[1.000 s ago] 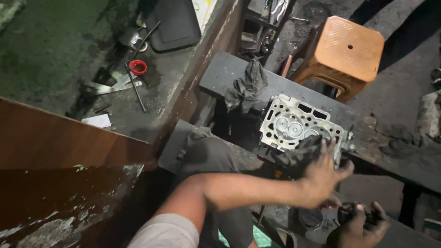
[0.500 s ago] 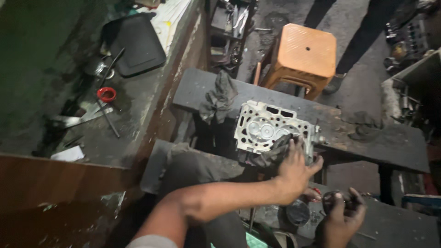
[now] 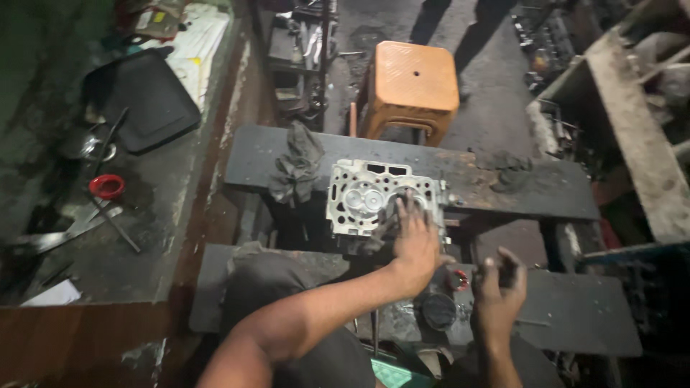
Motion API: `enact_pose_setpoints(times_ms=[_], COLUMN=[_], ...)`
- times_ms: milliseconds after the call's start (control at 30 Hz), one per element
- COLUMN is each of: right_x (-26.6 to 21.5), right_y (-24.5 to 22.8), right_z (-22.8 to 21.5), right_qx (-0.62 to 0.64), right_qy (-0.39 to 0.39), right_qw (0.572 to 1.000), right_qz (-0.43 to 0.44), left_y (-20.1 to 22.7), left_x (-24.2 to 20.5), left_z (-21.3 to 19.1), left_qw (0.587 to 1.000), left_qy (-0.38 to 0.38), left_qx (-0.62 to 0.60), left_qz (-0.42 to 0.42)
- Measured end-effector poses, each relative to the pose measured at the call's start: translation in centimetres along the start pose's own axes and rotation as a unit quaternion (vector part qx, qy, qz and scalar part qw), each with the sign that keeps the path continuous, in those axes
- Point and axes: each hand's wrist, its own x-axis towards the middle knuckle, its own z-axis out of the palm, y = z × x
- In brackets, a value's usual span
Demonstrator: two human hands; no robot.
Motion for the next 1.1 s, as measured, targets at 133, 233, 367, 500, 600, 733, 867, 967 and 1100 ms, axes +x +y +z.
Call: enact_pose_setpoints(times_ms=[133,233,367,500,600,733,867,967,1100], right_x=[2.4,5.0,9.7,14.2,17.9,23.1,27.9,29.9,26.5], right_y=[-4.4,-7.8,-11.4,-13.1,-13.4,-12.3,-10.2,-8.8,-9.8], right_z=[0.5,1.3,3.0,4.6,5.7,5.6,3.6,1.9,2.1], right_qx=[-0.111,-0.123,-0.069,-0.045,0.025,0.004,-0.221,-0.301,-0.189], right_qy=[-0.025,-0.035,-0.046,-0.059,-0.061,-0.028,-0.005,0.01,-0.039], right_qw=[0.984,0.978,0.955,0.961,0.985,0.994,0.931,0.858,0.946], right_qz=[-0.134,-0.166,-0.285,-0.267,-0.157,-0.104,-0.289,-0.416,-0.262], left_y=[-0.5,-3.0,-8.6,-11.7,-12.9,-13.4,-14.0,-14.0,-14.0], left_x=[0.4,0.7,0.9,1.3,0.9,1.6,1.3,0.5,-0.1], left_z=[-0.4,-1.2,-1.7,-2.2,-2.5,-2.0,-2.4,-3.4,-4.5], left_qw=[0.995,0.957,0.812,0.702,0.659,0.585,0.618,0.608,0.585], left_qy=[0.027,0.031,0.091,0.111,0.126,0.149,0.17,0.195,0.172], left_qx=[-0.094,-0.286,-0.57,-0.692,-0.734,-0.797,-0.766,-0.766,-0.792], left_qz=[-0.029,-0.027,-0.084,-0.124,-0.108,-0.008,0.033,0.076,0.042])
